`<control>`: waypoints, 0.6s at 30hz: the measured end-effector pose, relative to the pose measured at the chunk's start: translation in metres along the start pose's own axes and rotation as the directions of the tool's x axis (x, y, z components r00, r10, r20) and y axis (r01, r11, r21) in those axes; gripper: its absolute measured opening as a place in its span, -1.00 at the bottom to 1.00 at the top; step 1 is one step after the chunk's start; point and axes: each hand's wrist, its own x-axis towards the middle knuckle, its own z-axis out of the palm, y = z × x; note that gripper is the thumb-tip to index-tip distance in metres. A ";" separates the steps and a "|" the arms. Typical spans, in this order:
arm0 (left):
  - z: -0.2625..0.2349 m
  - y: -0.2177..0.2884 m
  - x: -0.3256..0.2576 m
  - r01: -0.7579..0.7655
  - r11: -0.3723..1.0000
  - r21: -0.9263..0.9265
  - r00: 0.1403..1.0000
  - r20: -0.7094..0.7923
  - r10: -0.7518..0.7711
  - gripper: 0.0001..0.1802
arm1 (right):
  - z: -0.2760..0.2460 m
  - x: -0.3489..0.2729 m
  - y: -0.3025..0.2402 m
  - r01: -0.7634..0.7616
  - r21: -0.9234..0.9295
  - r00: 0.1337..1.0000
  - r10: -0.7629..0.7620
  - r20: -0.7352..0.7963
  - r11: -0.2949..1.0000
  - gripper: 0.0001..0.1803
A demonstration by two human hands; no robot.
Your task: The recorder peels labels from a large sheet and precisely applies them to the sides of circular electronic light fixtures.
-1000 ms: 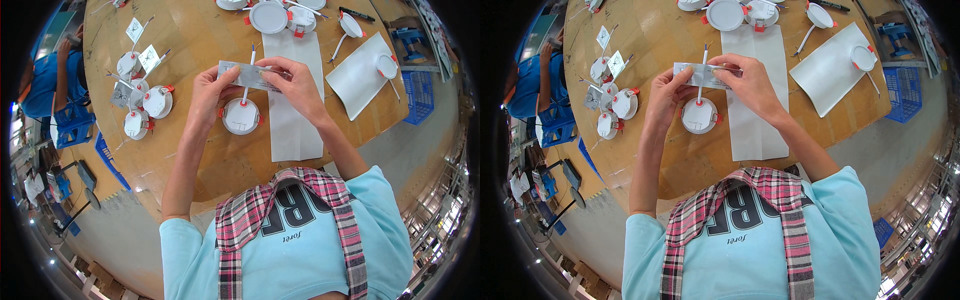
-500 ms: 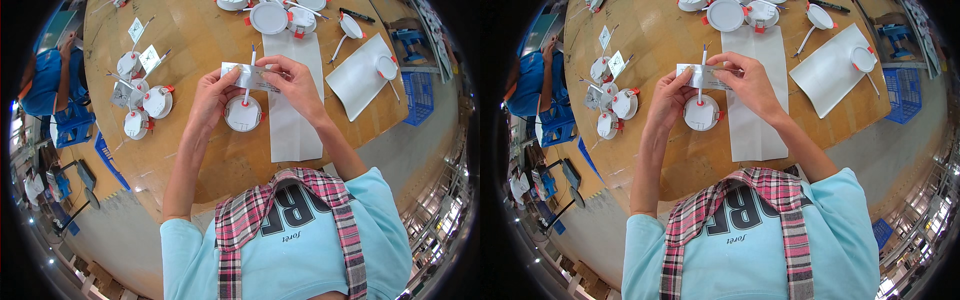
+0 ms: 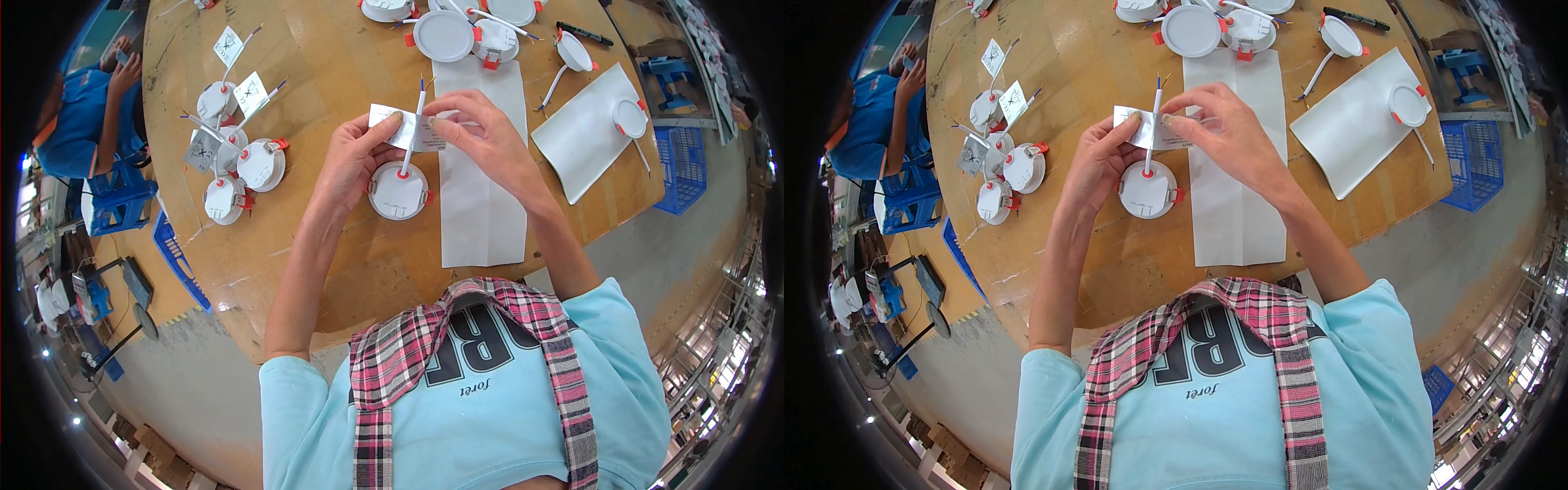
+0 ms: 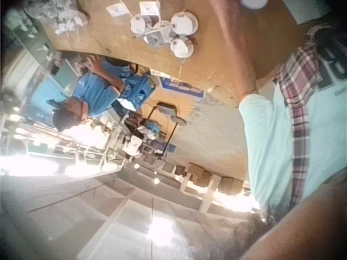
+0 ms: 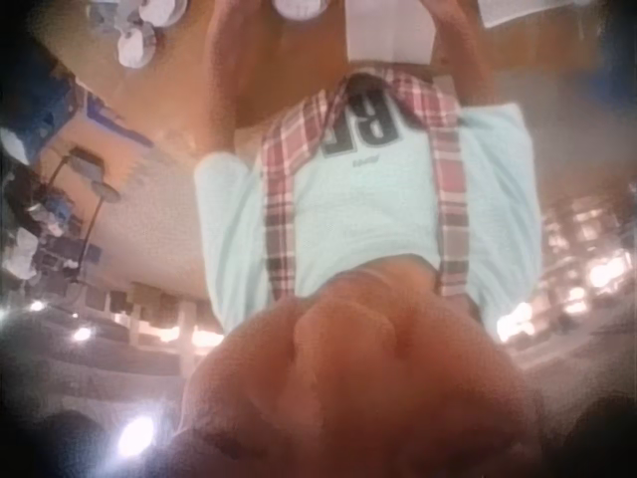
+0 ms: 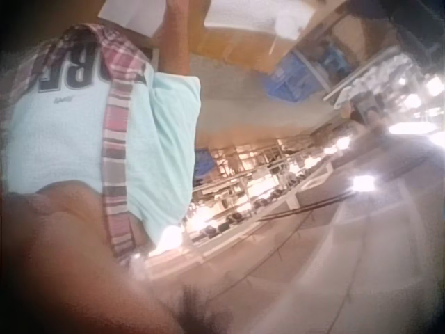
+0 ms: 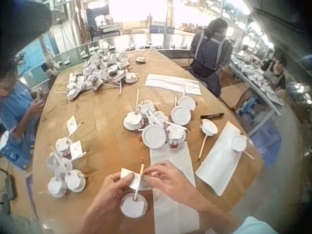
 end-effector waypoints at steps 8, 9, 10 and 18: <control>0.003 0.001 0.001 0.045 0.997 0.067 0.998 0.032 -0.047 -0.75 | -0.003 0.013 -0.001 0.026 -0.023 0.998 -0.024 0.059 0.999 -0.71; 0.003 0.001 0.001 0.044 0.997 0.066 0.999 0.030 -0.046 -0.75 | -0.004 0.015 0.001 0.026 -0.023 0.998 -0.025 0.062 0.999 -0.71; 0.004 0.000 0.002 0.033 0.995 0.094 0.999 0.020 -0.035 -0.74 | -0.004 0.016 0.002 0.038 -0.030 0.997 -0.036 0.071 0.999 -0.70; 0.011 0.005 -0.003 0.013 0.932 0.361 0.998 -0.066 0.011 -0.71 | -0.004 0.012 0.006 0.015 -0.053 0.998 -0.012 0.057 0.998 -0.69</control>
